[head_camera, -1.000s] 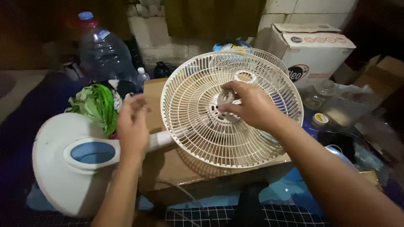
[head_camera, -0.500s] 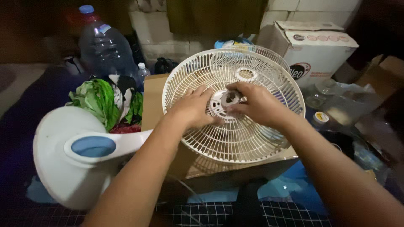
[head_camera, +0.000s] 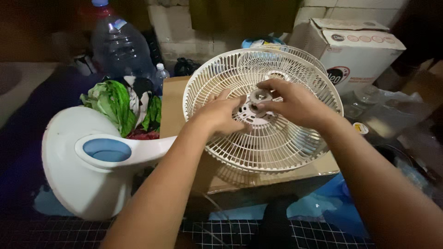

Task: The person assembles a table fan by attaching the front grille to the base, then mounting the blue fan blade onto the motor shaft and securing it with a nut. The person handles the fan base, grille, blade, and nut by hand.

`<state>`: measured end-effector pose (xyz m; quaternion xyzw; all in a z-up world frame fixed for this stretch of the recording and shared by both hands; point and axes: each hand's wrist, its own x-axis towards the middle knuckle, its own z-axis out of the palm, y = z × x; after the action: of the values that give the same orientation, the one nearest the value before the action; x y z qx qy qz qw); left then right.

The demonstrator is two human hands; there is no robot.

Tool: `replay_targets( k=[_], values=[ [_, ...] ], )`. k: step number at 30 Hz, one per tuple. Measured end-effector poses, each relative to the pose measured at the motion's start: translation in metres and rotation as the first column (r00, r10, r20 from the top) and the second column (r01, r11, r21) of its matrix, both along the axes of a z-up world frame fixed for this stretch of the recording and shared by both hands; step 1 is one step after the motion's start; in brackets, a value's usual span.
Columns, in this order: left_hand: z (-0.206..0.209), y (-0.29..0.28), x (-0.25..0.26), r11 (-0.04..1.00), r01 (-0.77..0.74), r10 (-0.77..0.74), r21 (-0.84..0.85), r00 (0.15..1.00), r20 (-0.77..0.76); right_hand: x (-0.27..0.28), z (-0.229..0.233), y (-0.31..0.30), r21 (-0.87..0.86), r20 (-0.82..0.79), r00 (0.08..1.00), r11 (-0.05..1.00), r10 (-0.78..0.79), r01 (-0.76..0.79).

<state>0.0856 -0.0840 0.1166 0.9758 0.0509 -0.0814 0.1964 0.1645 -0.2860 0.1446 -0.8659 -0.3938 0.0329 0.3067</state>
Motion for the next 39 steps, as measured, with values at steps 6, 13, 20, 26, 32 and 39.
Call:
replay_targets(
  k=[6, 13, 20, 26, 32, 39],
  values=[
    [-0.001, -0.002, 0.007, 0.998, -0.032, 0.035, 0.053, 0.998, -0.061, 0.001, 0.004, 0.003, -0.069, -0.06, 0.998, 0.998, 0.001, -0.005],
    [0.013, -0.008, 0.009, 0.991, -0.022, 0.04, 0.132, 0.99, -0.137, -0.012, 0.012, 0.013, -0.224, -0.039, 0.997, 0.973, -0.069, 0.059],
    [0.006, -0.001, 0.015, 0.998, 0.043, -0.038, 0.045, 0.994, -0.104, -0.003, 0.015, 0.016, -0.305, 0.093, 0.988, 0.948, 0.124, -0.091],
    [0.003, 0.0, 0.016, 0.999, 0.03, -0.027, 0.039, 0.996, -0.085, 0.009, 0.011, 0.016, -0.244, 0.056, 0.988, 0.961, 0.147, -0.129],
    [0.005, -0.003, 0.016, 0.996, -0.007, 0.021, 0.089, 0.988, -0.151, 0.009, 0.013, 0.017, -0.315, 0.047, 0.997, 0.948, 0.056, -0.038],
    [0.005, -0.004, 0.014, 0.992, 0.001, 0.014, 0.124, 0.992, -0.123, 0.009, 0.008, 0.014, -0.267, 0.117, 0.988, 0.961, 0.103, -0.068]
  ],
)
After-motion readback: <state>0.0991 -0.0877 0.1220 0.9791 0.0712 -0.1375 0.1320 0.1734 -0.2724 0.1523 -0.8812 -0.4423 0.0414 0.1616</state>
